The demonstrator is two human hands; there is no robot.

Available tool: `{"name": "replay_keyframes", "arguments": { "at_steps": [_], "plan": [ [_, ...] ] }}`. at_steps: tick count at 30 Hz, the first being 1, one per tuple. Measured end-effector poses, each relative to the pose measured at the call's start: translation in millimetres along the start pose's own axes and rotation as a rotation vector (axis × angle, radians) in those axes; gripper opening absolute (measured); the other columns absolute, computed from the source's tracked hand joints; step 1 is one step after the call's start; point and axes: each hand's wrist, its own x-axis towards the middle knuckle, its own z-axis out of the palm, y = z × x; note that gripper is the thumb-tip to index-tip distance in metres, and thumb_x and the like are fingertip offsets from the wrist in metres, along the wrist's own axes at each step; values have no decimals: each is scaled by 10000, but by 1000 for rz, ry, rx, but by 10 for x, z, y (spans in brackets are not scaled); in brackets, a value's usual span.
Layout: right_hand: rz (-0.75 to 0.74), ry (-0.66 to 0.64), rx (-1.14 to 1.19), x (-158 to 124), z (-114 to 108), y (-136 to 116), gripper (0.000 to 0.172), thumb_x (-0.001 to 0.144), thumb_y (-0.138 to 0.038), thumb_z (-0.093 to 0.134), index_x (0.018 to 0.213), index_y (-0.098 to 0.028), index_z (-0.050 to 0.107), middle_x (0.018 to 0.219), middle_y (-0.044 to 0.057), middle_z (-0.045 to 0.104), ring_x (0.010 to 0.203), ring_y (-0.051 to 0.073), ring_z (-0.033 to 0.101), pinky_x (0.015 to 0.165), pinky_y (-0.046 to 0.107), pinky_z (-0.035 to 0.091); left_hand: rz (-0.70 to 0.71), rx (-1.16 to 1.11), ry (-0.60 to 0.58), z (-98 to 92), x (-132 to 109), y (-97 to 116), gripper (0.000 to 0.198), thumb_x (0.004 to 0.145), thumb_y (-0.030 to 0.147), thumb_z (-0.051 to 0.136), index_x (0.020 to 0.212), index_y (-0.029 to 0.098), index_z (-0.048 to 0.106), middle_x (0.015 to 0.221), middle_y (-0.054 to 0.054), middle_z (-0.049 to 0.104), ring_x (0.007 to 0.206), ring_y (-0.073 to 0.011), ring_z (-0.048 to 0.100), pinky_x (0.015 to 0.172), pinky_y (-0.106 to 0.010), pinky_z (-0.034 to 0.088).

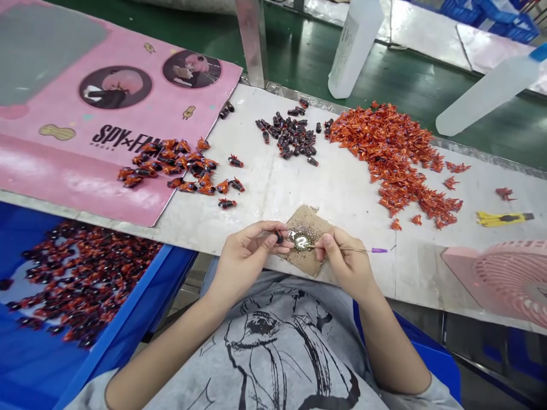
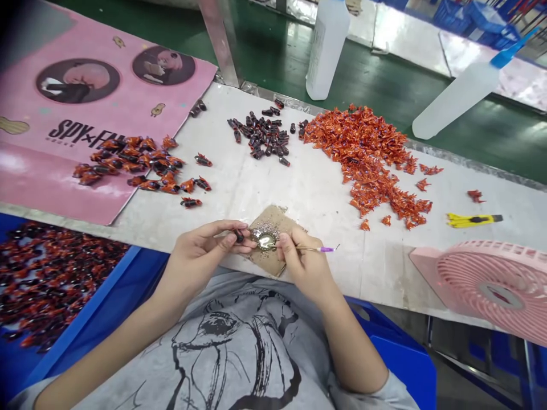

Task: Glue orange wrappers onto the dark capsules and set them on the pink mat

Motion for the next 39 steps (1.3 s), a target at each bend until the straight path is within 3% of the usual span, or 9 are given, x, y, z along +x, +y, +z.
{"name": "replay_keyframes", "arguments": {
  "at_steps": [4,11,20,31,39],
  "plan": [
    [87,73,300,49,21,-16,473,881,-636,594,724,-191,621,561,-2,632,503,115,519,508,249,437,-8,-16,21,16,-49,19,337,653,393,889,869,158,780,784,-44,786,622,-181,755,616,-278,659],
    [-28,226,502,-5,100,-86,409,879,-563,653,711,-191,674,524,-5,636,464,114,552,451,236,434,-23,-30,11,39,-178,77,254,636,336,906,819,188,811,783,-53,808,665,-200,763,658,-312,674],
    [-105,159,427,-54,132,-208,388,915,-528,621,728,-191,665,556,2,664,492,112,566,483,239,463,-48,-78,-30,57,-174,86,218,632,317,913,795,208,820,770,-31,809,657,-174,759,637,-257,667],
    [-148,46,316,-107,142,-104,365,975,-488,534,752,-206,598,622,4,647,524,121,550,500,259,456,-41,-51,-19,34,-177,46,177,636,290,908,784,236,827,778,-28,811,635,-161,749,637,-250,656],
    [-178,-3,307,-138,54,-132,302,983,-441,540,832,-203,645,689,21,657,621,146,608,575,284,500,-84,-79,-94,31,-161,58,210,637,302,911,822,240,831,805,-38,818,641,-161,756,656,-251,658]
  ]
}}
